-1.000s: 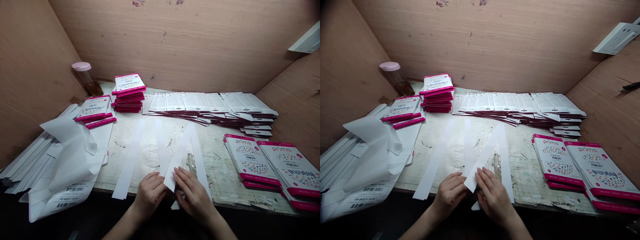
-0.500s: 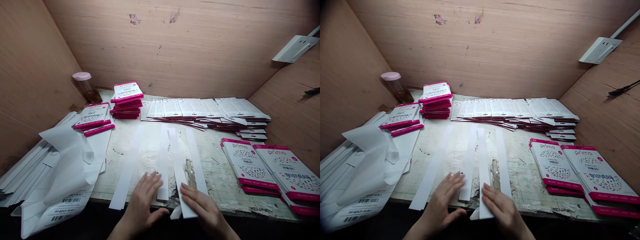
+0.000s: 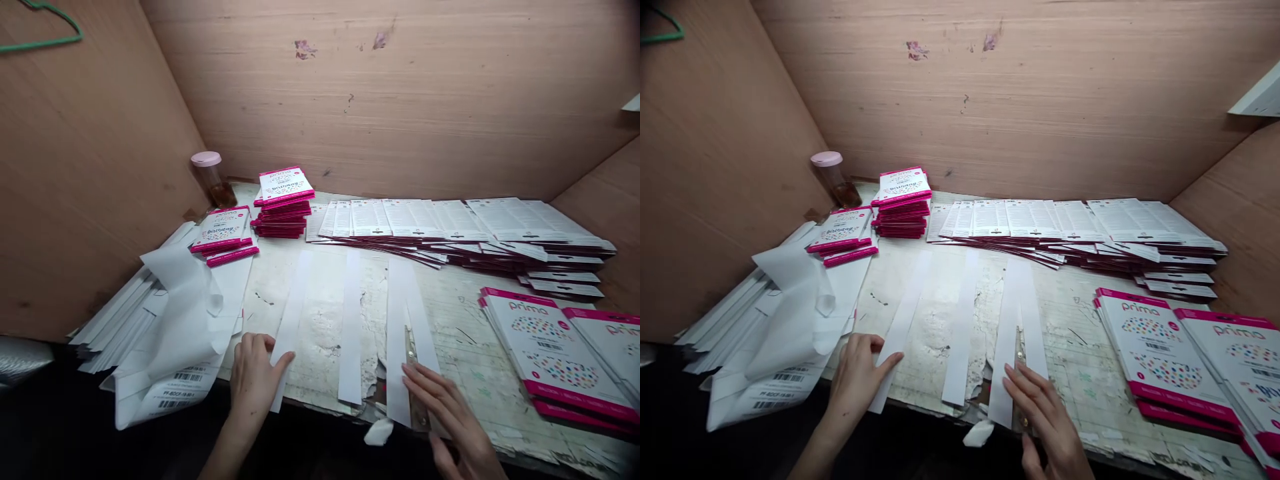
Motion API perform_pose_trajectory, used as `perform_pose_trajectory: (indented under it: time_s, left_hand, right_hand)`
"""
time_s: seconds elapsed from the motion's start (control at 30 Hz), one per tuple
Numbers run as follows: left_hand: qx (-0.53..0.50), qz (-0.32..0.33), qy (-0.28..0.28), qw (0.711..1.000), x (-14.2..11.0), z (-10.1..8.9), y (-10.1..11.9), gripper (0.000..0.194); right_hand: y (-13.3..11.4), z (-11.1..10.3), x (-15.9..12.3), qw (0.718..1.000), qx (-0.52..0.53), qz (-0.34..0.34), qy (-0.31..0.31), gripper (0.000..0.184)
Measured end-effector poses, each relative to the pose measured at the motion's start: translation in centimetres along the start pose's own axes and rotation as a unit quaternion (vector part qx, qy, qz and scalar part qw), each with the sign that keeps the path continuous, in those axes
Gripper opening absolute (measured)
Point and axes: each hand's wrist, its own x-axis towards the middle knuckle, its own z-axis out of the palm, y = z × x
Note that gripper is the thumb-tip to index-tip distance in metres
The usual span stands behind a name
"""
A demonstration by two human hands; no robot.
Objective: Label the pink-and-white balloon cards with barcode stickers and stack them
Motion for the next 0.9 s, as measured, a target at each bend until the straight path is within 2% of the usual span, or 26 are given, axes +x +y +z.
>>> perform_pose_trajectory:
  time_s: [0.1, 0.17, 0.23, 0.3, 0.37, 0.47, 0.57, 0.63, 0.77, 0.9]
  left_hand:
    - [-0.136, -0.068, -0.051, 0.987, 0.5, -0.8, 0.6, 0.027]
    - [-0.299, -0.113, -0.112, 0.941, 0.7, -1.0, 0.8, 0.040]
    - [-0.441, -0.152, -0.175, 0.867, 0.7, -1.0, 1.1, 0.059]
    - [-0.525, -0.177, -0.222, 0.802, 0.5, -0.8, 1.6, 0.067]
    - [-0.571, -0.177, -0.256, 0.760, 0.0, -0.5, 2.2, 0.064]
    - [-0.608, -0.149, -0.300, 0.720, -0.6, -0.2, 2.8, 0.048]
    - [-0.619, -0.145, -0.329, 0.698, -0.6, 0.0, 2.7, 0.040]
    - [-0.609, -0.154, -0.337, 0.701, -0.3, 0.1, 2.5, 0.044]
    - [-0.585, -0.166, -0.294, 0.737, 0.3, 0.3, 2.6, 0.058]
    - [-0.612, -0.156, -0.265, 0.729, 0.4, 0.5, 2.8, 0.051]
  right_hand:
    - [-2.1, 0.4, 1.9, 0.992, 0.049, 0.076, 0.091, 0.039]
    - [-3.9, 2.0, 4.2, 0.977, 0.109, 0.137, 0.120, 0.026]
    - [-5.6, 4.2, 6.9, 0.957, 0.178, 0.211, 0.090, 0.020]
    - [-6.8, 6.4, 9.5, 0.930, 0.225, 0.289, 0.031, 0.028]
    - [-7.4, 8.2, 11.6, 0.901, 0.253, 0.353, -0.015, 0.034]
    - [-7.3, 9.9, 13.1, 0.857, 0.310, 0.410, -0.040, 0.034]
    - [-6.7, 10.6, 13.2, 0.802, 0.398, 0.443, -0.048, 0.034]
    - [-6.3, 10.6, 13.1, 0.780, 0.431, 0.449, -0.061, 0.034]
    - [-6.2, 10.3, 13.4, 0.784, 0.428, 0.446, -0.051, 0.037]
    - [-6.4, 10.1, 13.9, 0.773, 0.442, 0.451, -0.058, 0.034]
